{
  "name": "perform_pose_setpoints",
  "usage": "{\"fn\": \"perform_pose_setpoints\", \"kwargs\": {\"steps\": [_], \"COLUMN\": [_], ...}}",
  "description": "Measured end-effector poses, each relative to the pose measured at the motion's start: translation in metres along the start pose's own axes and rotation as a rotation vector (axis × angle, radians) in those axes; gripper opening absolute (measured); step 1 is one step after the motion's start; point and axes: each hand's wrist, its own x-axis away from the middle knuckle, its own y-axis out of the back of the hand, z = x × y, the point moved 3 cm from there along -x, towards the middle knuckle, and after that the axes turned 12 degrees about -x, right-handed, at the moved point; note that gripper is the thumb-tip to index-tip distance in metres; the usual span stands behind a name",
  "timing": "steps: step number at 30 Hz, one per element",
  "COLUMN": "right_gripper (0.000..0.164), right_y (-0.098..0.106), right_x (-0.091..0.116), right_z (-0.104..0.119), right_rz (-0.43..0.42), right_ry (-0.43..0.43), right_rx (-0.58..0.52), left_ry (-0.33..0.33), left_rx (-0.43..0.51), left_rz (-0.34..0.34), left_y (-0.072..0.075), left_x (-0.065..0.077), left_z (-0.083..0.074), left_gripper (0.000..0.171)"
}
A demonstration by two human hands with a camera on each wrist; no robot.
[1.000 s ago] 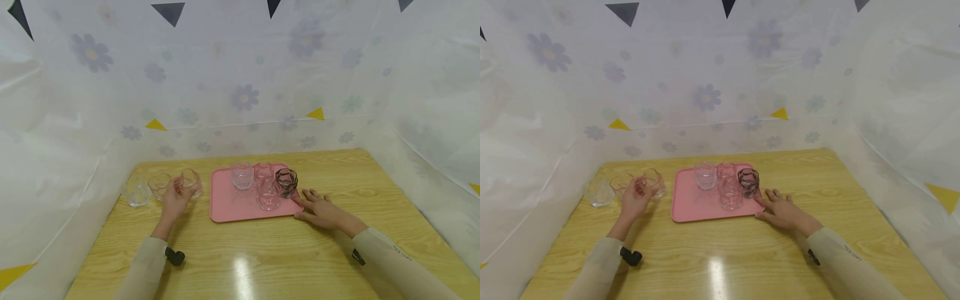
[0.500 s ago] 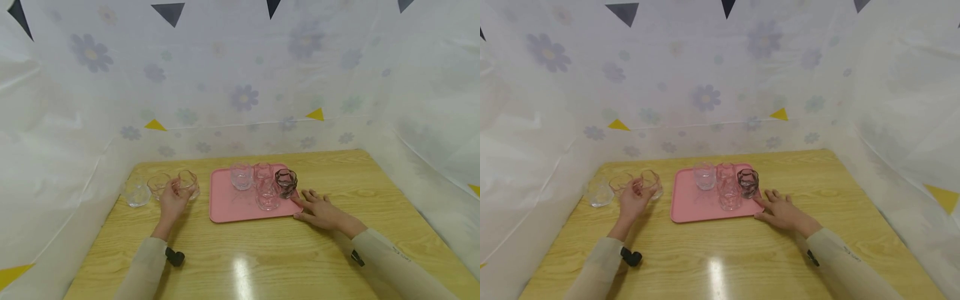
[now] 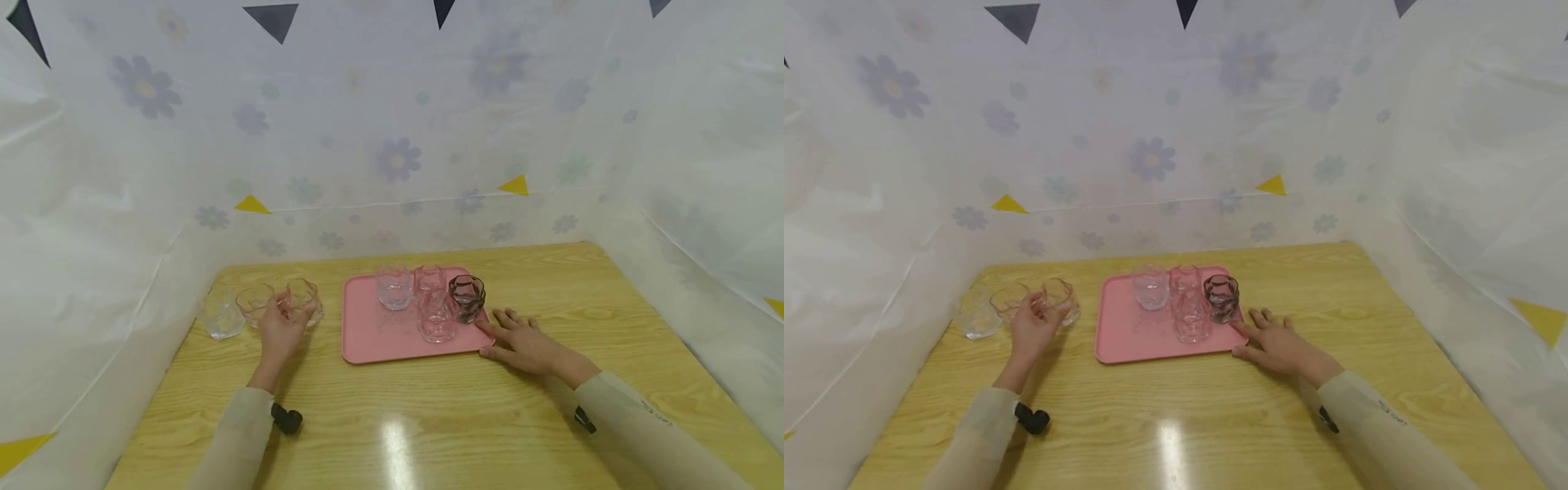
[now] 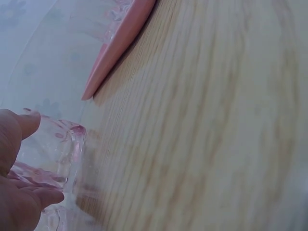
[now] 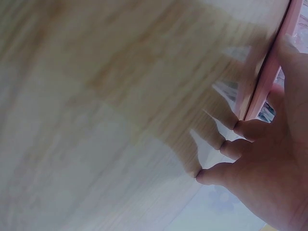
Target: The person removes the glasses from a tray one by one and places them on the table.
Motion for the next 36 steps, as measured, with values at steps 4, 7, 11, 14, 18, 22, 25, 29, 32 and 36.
{"fn": "perform_pose_setpoints", "kwargs": {"steps": [4, 7, 11, 14, 18, 22, 25, 29, 32, 36], "right_gripper": [0.071, 0.071, 0.072, 0.072, 0.071, 0.071, 0.071, 0.071, 0.071, 0.071], "right_y": [0.0, 0.0, 0.0, 0.0, 0.0, 0.0, 0.001, 0.001, 0.001, 0.001], "right_x": [0.0, 0.0, 0.0, 0.0, 0.0, 0.0, 0.0, 0.0, 0.001, 0.002], "right_z": [0.0, 0.0, -0.001, -0.002, -0.002, -0.002, -0.001, -0.001, 0.0, 0.002], "right_rz": [-0.002, -0.001, -0.002, -0.003, -0.002, -0.003, 0.0, 0.005, 0.007, 0.01], "right_ry": [0.002, 0.001, -0.003, -0.005, -0.001, -0.001, -0.001, 0.001, -0.001, -0.002], "right_rx": [0.002, 0.003, 0.002, 0.003, 0.008, 0.006, 0.003, -0.001, 0.0, -0.001], "left_ry": [-0.01, -0.02, -0.036, -0.049, -0.067, -0.143, -0.237, -0.299, -0.301, -0.298], "left_rx": [-0.002, -0.03, -0.103, -0.151, -0.169, -0.104, -0.073, -0.083, -0.082, -0.054], "left_rz": [0.014, 0.015, 0.004, -0.015, -0.056, -0.131, -0.212, -0.275, -0.27, -0.222], "left_y": [0.001, 0.002, 0.004, 0.006, 0.011, 0.018, 0.022, 0.025, 0.026, 0.023], "left_x": [-0.001, 0.0, 0.001, 0.003, 0.006, 0.008, 0.007, 0.006, 0.005, 0.003], "left_z": [0.0, -0.002, -0.006, -0.009, -0.014, -0.019, -0.021, -0.025, -0.03, -0.036], "left_gripper": [0.08, 0.082, 0.089, 0.093, 0.091, 0.082, 0.075, 0.07, 0.068, 0.063]}}
